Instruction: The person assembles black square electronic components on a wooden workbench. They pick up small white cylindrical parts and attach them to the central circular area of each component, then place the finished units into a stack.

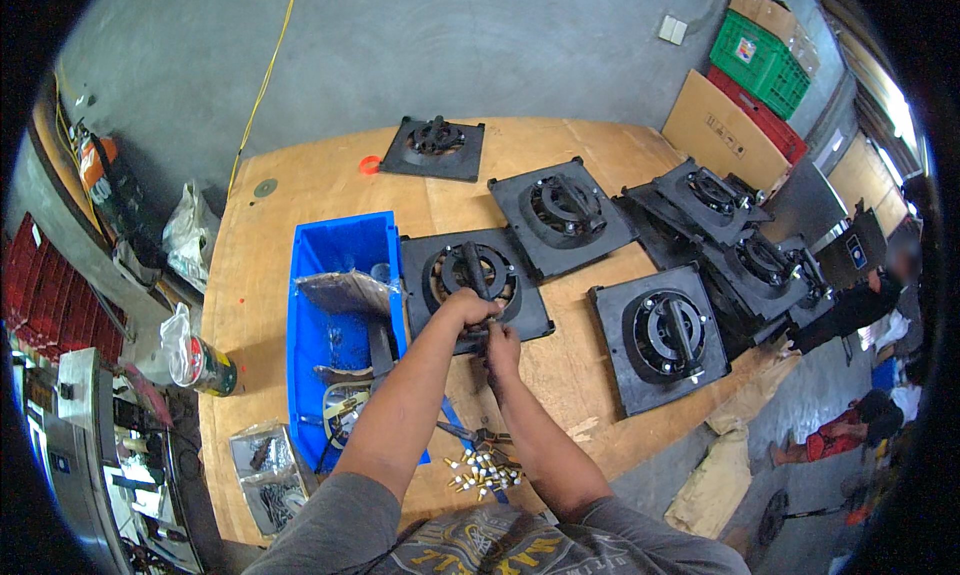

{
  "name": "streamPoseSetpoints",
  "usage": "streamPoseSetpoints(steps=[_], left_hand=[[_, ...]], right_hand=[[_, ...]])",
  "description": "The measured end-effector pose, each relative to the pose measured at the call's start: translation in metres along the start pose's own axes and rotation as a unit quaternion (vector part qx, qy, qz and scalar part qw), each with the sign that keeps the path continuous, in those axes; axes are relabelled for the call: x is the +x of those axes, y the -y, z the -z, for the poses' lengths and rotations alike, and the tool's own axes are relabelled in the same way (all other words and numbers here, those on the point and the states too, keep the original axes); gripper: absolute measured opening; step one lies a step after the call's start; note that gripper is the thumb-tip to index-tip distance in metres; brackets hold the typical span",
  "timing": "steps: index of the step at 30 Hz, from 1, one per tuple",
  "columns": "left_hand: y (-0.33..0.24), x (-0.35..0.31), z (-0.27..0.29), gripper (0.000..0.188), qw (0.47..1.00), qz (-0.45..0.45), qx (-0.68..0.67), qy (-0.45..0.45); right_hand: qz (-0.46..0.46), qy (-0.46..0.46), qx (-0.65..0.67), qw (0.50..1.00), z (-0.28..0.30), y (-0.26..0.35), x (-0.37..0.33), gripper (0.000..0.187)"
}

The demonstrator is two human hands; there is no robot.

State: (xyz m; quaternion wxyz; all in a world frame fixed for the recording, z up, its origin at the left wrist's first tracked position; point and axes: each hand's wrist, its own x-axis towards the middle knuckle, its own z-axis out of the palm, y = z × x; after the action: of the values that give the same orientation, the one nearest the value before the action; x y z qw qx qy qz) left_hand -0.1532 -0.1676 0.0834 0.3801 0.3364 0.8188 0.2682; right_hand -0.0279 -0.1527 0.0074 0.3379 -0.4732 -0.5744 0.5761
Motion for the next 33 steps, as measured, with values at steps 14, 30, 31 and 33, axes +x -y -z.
streamPoseSetpoints(steps=[14,30,31,33], left_hand=[[-0.001,-0.005,0.001,0.059,0.999,0.002,-0.032,-0.011],[0.004,-0.006,0.006,0.062,1.0,0.028,-0.003,-0.007],[-0.004,-0.009,0.006,0.062,1.0,0.028,-0.004,0.006],[-0.013,-0.014,0.007,0.064,0.999,0.024,0.004,0.024]], right_hand=[[0.106,0.028,-0.228,0.967,0.008,0.003,-0.001,0.032],[-0.224,0.169,0.269,0.921,0.006,-0.003,0.003,0.028],[-0.157,0.139,0.216,0.954,0.009,-0.006,0.005,0.028],[-0.021,0.08,0.103,0.991,0.011,-0.019,0.012,0.03]])
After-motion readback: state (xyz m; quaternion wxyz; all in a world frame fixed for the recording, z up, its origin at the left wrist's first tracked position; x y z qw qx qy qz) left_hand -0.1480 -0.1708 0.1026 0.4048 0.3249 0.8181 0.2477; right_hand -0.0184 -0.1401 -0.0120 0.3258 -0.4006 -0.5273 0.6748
